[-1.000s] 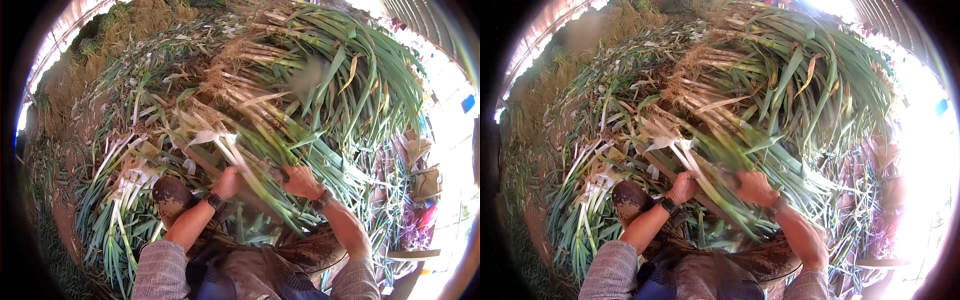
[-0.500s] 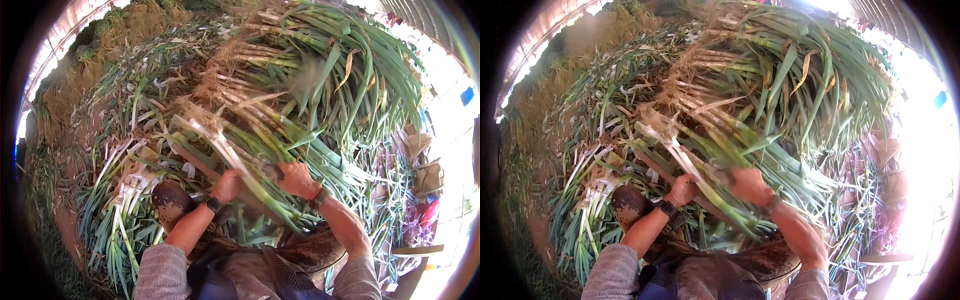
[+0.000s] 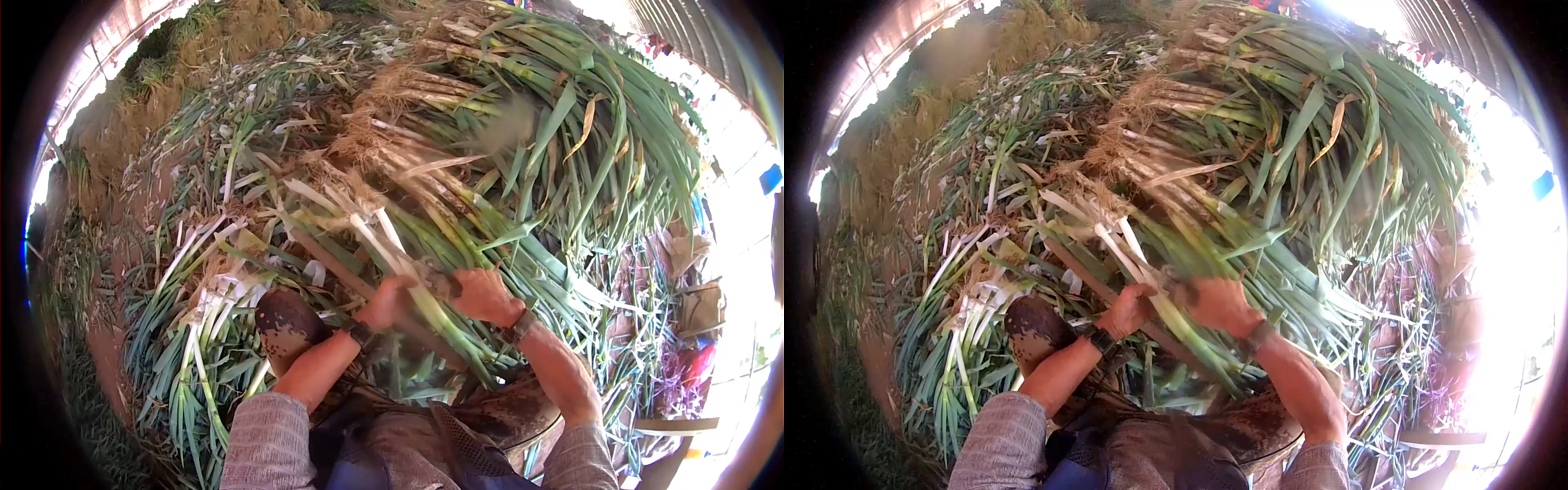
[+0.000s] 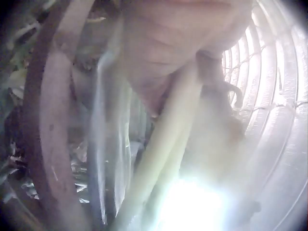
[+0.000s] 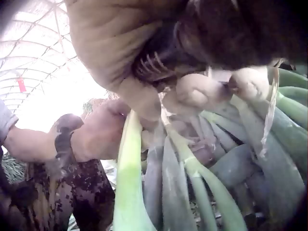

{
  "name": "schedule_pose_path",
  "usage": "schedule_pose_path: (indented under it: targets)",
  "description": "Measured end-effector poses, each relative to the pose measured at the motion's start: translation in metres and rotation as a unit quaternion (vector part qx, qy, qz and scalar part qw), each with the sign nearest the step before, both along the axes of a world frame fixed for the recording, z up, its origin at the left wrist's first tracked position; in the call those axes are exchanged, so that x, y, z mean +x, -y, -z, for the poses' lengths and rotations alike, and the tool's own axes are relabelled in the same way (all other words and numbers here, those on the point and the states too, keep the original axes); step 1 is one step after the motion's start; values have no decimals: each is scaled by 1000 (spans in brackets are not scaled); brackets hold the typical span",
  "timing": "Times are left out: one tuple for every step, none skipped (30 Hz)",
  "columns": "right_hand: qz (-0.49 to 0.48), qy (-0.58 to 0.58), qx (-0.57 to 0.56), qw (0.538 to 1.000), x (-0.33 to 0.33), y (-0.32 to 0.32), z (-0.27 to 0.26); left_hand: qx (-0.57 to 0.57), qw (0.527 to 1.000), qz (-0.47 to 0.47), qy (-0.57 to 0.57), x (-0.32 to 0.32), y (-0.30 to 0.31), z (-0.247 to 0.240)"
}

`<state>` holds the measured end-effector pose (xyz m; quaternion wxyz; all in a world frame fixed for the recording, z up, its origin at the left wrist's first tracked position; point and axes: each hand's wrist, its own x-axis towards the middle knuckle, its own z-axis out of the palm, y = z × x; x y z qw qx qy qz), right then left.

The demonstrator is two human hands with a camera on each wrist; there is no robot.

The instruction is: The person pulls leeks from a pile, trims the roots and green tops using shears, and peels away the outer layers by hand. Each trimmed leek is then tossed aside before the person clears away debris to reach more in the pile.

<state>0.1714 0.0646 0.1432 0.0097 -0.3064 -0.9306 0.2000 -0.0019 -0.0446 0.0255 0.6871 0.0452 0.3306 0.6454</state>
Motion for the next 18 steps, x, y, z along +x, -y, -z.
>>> schedule_pose_path:
  targets:
    - [0,0,-1,1000,-1,3,-6,-1,1000,0,0,1,1,-4]
    - [13,2,-24,1000,-3,7,-19,11,1000,1,4,3,1,-11]
    - [24,6,-47,999,-4,9,-26,23,1000,0,9,5,2,-18]
    - [22,8,-47,999,-3,8,-24,22,1000,-2,11,6,4,-18]
    - [14,2,-39,999,-2,6,-20,44,999,-6,0,7,5,-19]
    - [6,-5,-31,1000,-2,4,-17,67,998,-10,-13,7,4,-21]
    - [4,-5,-30,1000,-2,5,-14,67,998,-12,-14,6,3,-17]
    - [3,-11,-9,1000,-2,8,-11,63,998,-1,-18,4,1,-12]
    - [2,-17,11,1000,-2,11,-7,59,998,10,-21,3,1,-6]
    - [2,-17,10,1000,-3,8,-6,58,998,10,-21,4,1,-4]
    - [16,9,10,1000,-4,3,-6,58,998,-5,-37,5,-1,-3]
    - [30,36,11,999,-3,-2,-7,58,997,-21,-52,6,-3,-2]
    - [28,36,13,999,-2,-5,-8,61,997,-23,-52,-2,-13,30]
    - [17,51,2,999,1,-6,-7,51,984,-117,-121,-18,-27,89]
    - [7,66,-11,998,2,-6,-4,39,959,-208,-189,-32,-31,125]
    - [8,66,-14,998,4,-5,-1,42,915,-266,-301,-50,-40,124]
    - [18,79,-23,996,5,-5,2,68,888,-254,-376,-65,-28,76]
    - [27,92,-31,995,6,-6,4,-49,948,-305,-78,-64,-24,2]
